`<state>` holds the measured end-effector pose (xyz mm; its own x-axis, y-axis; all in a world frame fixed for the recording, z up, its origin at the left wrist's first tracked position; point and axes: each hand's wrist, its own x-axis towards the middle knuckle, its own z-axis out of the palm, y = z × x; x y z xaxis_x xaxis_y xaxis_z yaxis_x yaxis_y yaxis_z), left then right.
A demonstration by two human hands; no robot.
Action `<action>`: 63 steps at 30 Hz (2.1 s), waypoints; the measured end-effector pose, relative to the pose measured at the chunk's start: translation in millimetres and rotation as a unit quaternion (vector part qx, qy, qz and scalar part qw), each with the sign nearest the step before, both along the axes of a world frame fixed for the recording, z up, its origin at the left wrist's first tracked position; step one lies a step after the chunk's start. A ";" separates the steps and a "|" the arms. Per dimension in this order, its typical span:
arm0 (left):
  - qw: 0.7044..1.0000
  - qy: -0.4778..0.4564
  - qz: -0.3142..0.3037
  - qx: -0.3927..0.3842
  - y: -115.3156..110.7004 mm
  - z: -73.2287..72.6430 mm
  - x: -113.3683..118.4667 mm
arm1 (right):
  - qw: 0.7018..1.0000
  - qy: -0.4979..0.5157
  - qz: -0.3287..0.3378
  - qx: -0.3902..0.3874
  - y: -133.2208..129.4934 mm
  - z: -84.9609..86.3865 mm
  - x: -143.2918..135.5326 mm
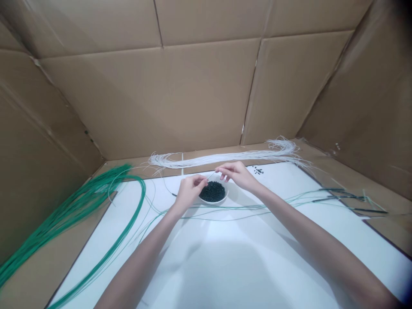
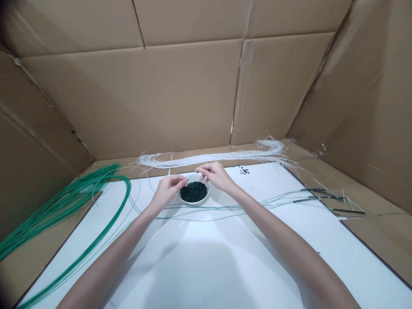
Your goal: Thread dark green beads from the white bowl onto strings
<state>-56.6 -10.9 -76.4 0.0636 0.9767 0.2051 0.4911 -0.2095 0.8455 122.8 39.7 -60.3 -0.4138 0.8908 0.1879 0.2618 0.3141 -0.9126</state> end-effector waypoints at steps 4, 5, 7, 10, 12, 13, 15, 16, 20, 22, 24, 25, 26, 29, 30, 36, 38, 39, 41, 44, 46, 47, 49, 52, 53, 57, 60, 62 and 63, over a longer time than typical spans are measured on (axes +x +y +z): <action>1.000 -0.021 0.020 -0.004 0.4 0.8 -1.4 | 0.998 0.037 -0.004 -0.050 -1.8 -5.1 -4.4; 0.999 -0.029 0.022 -0.005 0.9 0.2 -1.7 | 0.997 0.039 0.001 -0.065 -3.1 -7.5 -6.5; 0.999 -0.050 0.019 -0.004 2.3 -2.1 -2.3 | 0.995 0.050 0.015 -0.086 -6.8 -12.5 -11.7; 0.996 -0.085 0.008 0.000 4.7 -5.6 -2.8 | 0.992 0.085 0.028 -0.091 -14.3 -17.4 -19.5; 0.995 -0.098 0.009 -0.006 5.2 -6.0 -2.7 | 0.990 0.104 0.022 -0.090 -18.6 -17.9 -22.8; 0.995 -0.102 0.011 -0.011 5.2 -5.7 -2.7 | 0.990 0.110 0.017 -0.090 -20.1 -17.7 -23.8; 0.994 -0.109 0.013 -0.017 4.7 -4.6 -2.6 | 0.988 0.121 0.011 -0.091 -21.9 -16.7 -24.5; 0.993 -0.113 0.013 -0.019 4.4 -4.1 -2.6 | 0.988 0.125 0.009 -0.094 -22.2 -16.4 -24.6; 0.991 -0.134 0.009 -0.024 4.2 -3.6 -2.9 | 0.988 0.121 0.001 -0.094 -21.4 -17.4 -24.4; 0.990 -0.139 0.012 -0.028 4.1 -2.9 -2.5 | 0.991 0.111 0.003 -0.070 -21.7 -19.8 -24.6; 0.988 -0.148 0.019 -0.030 3.6 -1.5 -1.8 | 0.996 0.089 0.011 -0.006 -23.2 -23.4 -24.7; 0.987 -0.155 0.022 -0.030 3.1 -0.7 -1.4 | 0.996 0.067 0.013 0.050 -24.3 -25.4 -24.7; 0.986 -0.162 0.022 -0.029 2.6 -0.1 -1.2 | 0.992 0.036 0.015 0.123 -25.4 -27.6 -24.5; 0.987 -0.158 0.011 -0.021 1.4 -0.5 -1.9 | 0.918 -0.092 0.025 0.385 -27.4 -33.8 -22.5; 0.989 -0.148 0.009 -0.018 1.4 -1.5 -2.6 | 0.880 -0.130 0.031 0.457 -27.2 -35.4 -21.4; 0.997 -0.073 0.010 0.025 2.9 -4.5 -5.7 | 0.801 -0.181 0.035 0.569 -23.5 -36.4 -17.9; 0.997 -0.053 0.015 0.046 2.4 -2.1 -5.2 | 0.851 -0.138 0.024 0.506 -24.0 -33.5 -19.3; 0.997 -0.044 0.014 0.057 1.8 -0.6 -4.7 | 0.887 -0.102 0.018 0.450 -24.5 -31.5 -20.2; 0.997 -0.028 0.011 0.075 0.0 1.9 -3.8 | 0.957 -0.010 0.013 0.290 -25.5 -26.6 -21.8; 0.995 -0.026 0.020 0.094 -3.4 4.1 -2.2 | 0.994 0.105 0.018 0.038 -25.6 -18.9 -22.8; 0.993 -0.026 0.020 0.114 -5.9 4.7 -0.9 | 0.986 0.147 0.019 -0.072 -24.9 -14.8 -22.6; 0.992 -0.024 0.013 0.124 -7.1 4.6 -0.2 | 0.981 0.159 0.019 -0.110 -24.6 -13.2 -22.4; 0.990 -0.020 -0.009 0.138 -8.8 3.9 1.0 | 0.974 0.165 0.020 -0.157 -24.4 -10.6 -21.7; 0.989 -0.036 -0.037 0.136 -9.4 1.4 2.3 | 0.979 0.133 0.007 -0.152 -24.7 -7.9 -20.1; 0.990 -0.043 -0.041 0.132 -9.1 0.7 2.5 | 0.983 0.120 0.006 -0.138 -24.7 -7.3 -19.5; 0.992 -0.051 -0.035 0.114 -8.3 0.7 2.3 | 0.989 0.107 0.021 -0.101 -24.0 -5.9 -17.9; 0.994 -0.038 -0.014 0.103 -8.1 2.3 1.5 | 0.988 0.116 0.016 -0.100 -23.1 -4.8 -18.0; 0.996 -0.014 -0.011 0.090 -7.7 2.6 0.7 | 0.988 0.120 0.007 -0.099 -22.3 -4.3 -18.1; 0.997 0.003 -0.017 0.081 -7.4 2.4 0.4 | 0.988 0.120 0.002 -0.098 -21.9 -4.3 -18.1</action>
<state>-56.3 -18.4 -74.0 0.0969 0.9281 0.3594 0.4861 -0.3592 0.7967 104.7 17.8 -64.6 -0.3816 0.9184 0.1046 0.0291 0.1251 -0.9917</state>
